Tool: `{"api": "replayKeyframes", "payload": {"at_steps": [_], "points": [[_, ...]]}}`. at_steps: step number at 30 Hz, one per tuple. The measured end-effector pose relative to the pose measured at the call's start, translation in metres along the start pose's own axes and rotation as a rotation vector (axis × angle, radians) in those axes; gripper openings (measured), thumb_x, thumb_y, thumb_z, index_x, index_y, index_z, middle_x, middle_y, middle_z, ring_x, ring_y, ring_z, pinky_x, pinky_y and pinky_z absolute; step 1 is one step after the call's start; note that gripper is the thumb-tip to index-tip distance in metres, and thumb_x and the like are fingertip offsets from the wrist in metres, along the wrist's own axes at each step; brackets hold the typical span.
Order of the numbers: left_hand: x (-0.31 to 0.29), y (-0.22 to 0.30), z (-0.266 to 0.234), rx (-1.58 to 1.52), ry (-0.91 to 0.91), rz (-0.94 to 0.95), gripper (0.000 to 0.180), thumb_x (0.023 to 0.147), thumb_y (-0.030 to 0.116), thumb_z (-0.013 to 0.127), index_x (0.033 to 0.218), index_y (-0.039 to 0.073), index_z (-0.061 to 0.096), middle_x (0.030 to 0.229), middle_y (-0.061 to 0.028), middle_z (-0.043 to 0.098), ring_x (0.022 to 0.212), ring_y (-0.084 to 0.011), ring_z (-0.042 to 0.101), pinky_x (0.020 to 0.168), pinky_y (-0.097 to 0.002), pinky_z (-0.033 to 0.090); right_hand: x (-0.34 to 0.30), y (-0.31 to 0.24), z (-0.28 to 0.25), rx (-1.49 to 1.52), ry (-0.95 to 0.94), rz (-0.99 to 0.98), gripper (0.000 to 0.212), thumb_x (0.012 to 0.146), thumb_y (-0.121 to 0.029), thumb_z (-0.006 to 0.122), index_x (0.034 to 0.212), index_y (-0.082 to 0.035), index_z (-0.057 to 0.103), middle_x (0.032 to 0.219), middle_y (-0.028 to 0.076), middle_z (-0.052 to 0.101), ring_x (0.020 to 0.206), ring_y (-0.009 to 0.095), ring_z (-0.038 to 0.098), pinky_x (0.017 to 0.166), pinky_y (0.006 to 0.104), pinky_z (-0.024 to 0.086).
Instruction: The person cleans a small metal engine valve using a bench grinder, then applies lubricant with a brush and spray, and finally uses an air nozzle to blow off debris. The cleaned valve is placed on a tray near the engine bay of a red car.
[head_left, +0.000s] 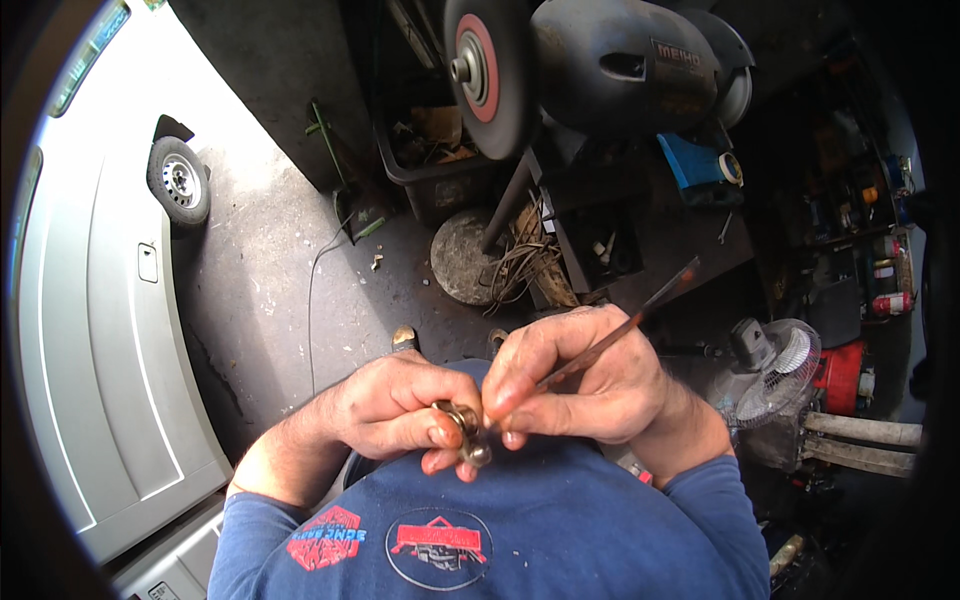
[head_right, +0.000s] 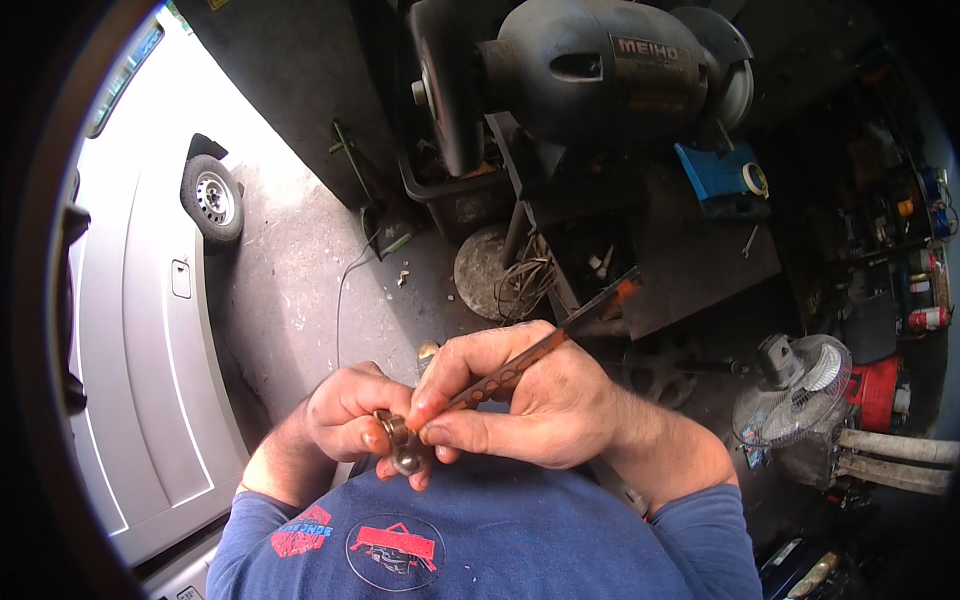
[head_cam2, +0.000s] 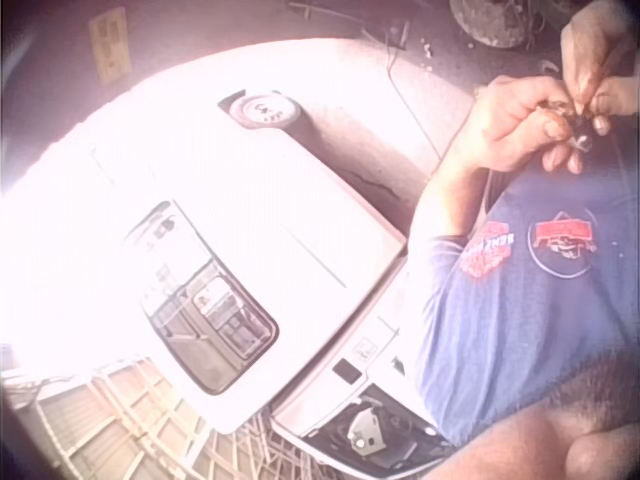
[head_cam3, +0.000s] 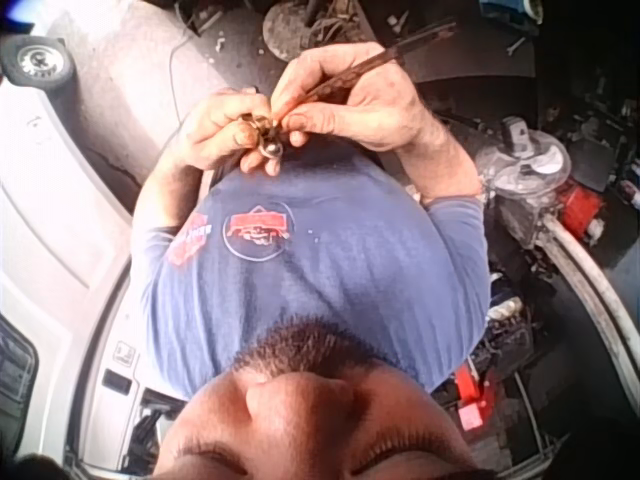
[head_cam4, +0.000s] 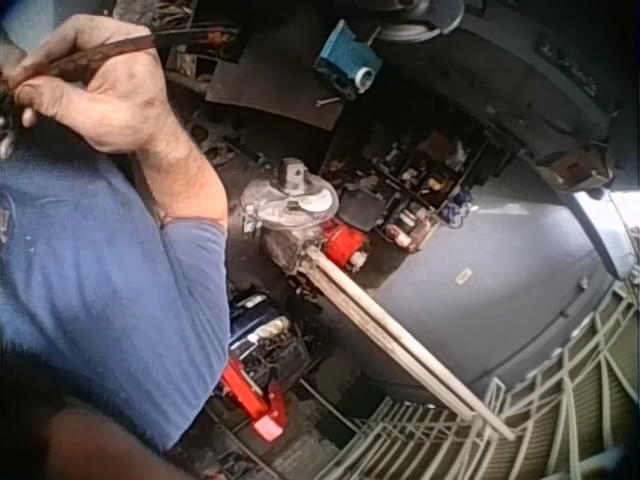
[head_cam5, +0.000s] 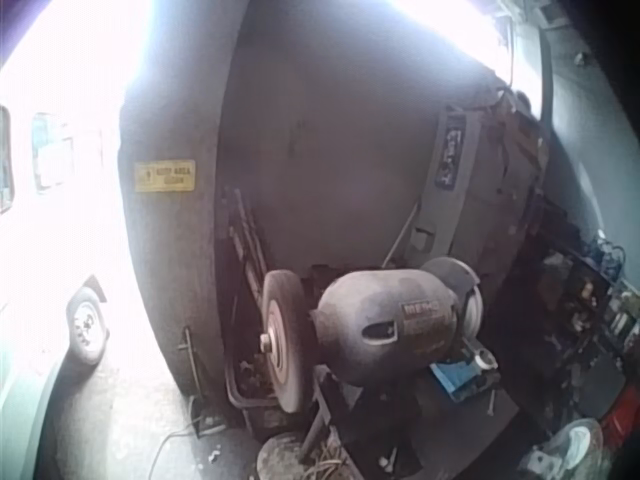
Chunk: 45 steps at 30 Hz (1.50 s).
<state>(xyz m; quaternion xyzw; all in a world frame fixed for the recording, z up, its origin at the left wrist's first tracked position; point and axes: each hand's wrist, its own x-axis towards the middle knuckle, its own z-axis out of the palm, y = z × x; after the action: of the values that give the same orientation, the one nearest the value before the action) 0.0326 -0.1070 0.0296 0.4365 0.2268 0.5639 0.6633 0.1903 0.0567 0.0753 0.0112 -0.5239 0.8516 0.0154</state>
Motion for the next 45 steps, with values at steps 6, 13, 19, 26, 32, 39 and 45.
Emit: {"api": "replayKeyframes", "payload": {"at_steps": [6,13,19,26,32,39,45], "points": [[-0.005,-0.004,-0.001,0.249,0.109,0.131,0.035,0.102,0.033,0.052,0.098,-0.001,0.058,0.078,-0.0058,0.070,0.061,-0.0111,0.065,0.055,-0.0245,0.051,-0.010,0.002,0.014,-0.059,0.182,-0.127,0.013,0.090,0.005,0.064,0.103,0.006,0.062,0.094,0.014,0.067,0.083,0.014,0.068,0.075,0.0246,0.057],[-0.009,-0.005,-0.002,0.514,0.171,0.242,0.036,0.096,0.038,0.060,0.098,0.002,0.063,0.078,-0.0054,0.069,0.066,-0.0184,0.069,0.060,-0.0293,0.053,-0.018,0.002,0.024,-0.115,0.222,-0.167,0.015,0.089,0.006,0.063,0.104,0.007,0.062,0.097,0.015,0.067,0.086,0.014,0.069,0.076,0.0250,0.058],[-0.010,-0.002,-0.002,0.677,0.185,0.242,0.037,0.093,0.042,0.063,0.097,0.005,0.064,0.079,-0.0062,0.067,0.070,-0.0241,0.069,0.062,-0.0327,0.053,-0.017,0.001,0.026,-0.272,0.220,-0.162,0.017,0.086,0.012,0.062,0.101,0.005,0.059,0.093,0.020,0.065,0.080,0.020,0.070,0.071,0.0303,0.060],[-0.011,0.001,0.000,0.794,0.183,0.220,0.038,0.091,0.043,0.064,0.097,0.006,0.064,0.077,-0.0060,0.066,0.070,-0.0265,0.068,0.063,-0.0348,0.053,-0.014,-0.003,0.026,-0.306,0.184,-0.154,0.016,0.087,0.013,0.062,0.101,0.005,0.060,0.093,0.019,0.065,0.080,0.019,0.069,0.072,0.0293,0.059],[-0.010,0.004,-0.001,0.756,0.176,0.213,0.037,0.091,0.042,0.065,0.097,0.006,0.064,0.078,-0.0062,0.066,0.071,-0.0270,0.068,0.063,-0.0353,0.054,-0.010,-0.003,0.022,-0.208,0.121,-0.123,0.016,0.086,0.013,0.063,0.099,0.006,0.060,0.093,0.020,0.065,0.080,0.019,0.069,0.071,0.0285,0.059],[-0.009,0.008,-0.001,0.826,0.206,0.243,0.037,0.091,0.042,0.065,0.096,0.006,0.064,0.079,-0.0062,0.067,0.071,-0.0265,0.068,0.064,-0.0351,0.054,-0.012,-0.003,0.023,-0.407,0.190,-0.240,0.017,0.084,0.012,0.065,0.099,0.005,0.061,0.093,0.021,0.066,0.078,0.020,0.069,0.068,0.0287,0.059],[-0.006,0.007,-0.001,0.785,0.177,0.245,0.037,0.091,0.043,0.065,0.096,0.006,0.064,0.079,-0.0067,0.067,0.071,-0.0268,0.068,0.064,-0.0350,0.054,-0.013,-0.002,0.021,-0.367,0.150,-0.249,0.018,0.083,0.013,0.065,0.098,0.005,0.061,0.093,0.020,0.066,0.079,0.020,0.070,0.069,0.0289,0.059]]}}
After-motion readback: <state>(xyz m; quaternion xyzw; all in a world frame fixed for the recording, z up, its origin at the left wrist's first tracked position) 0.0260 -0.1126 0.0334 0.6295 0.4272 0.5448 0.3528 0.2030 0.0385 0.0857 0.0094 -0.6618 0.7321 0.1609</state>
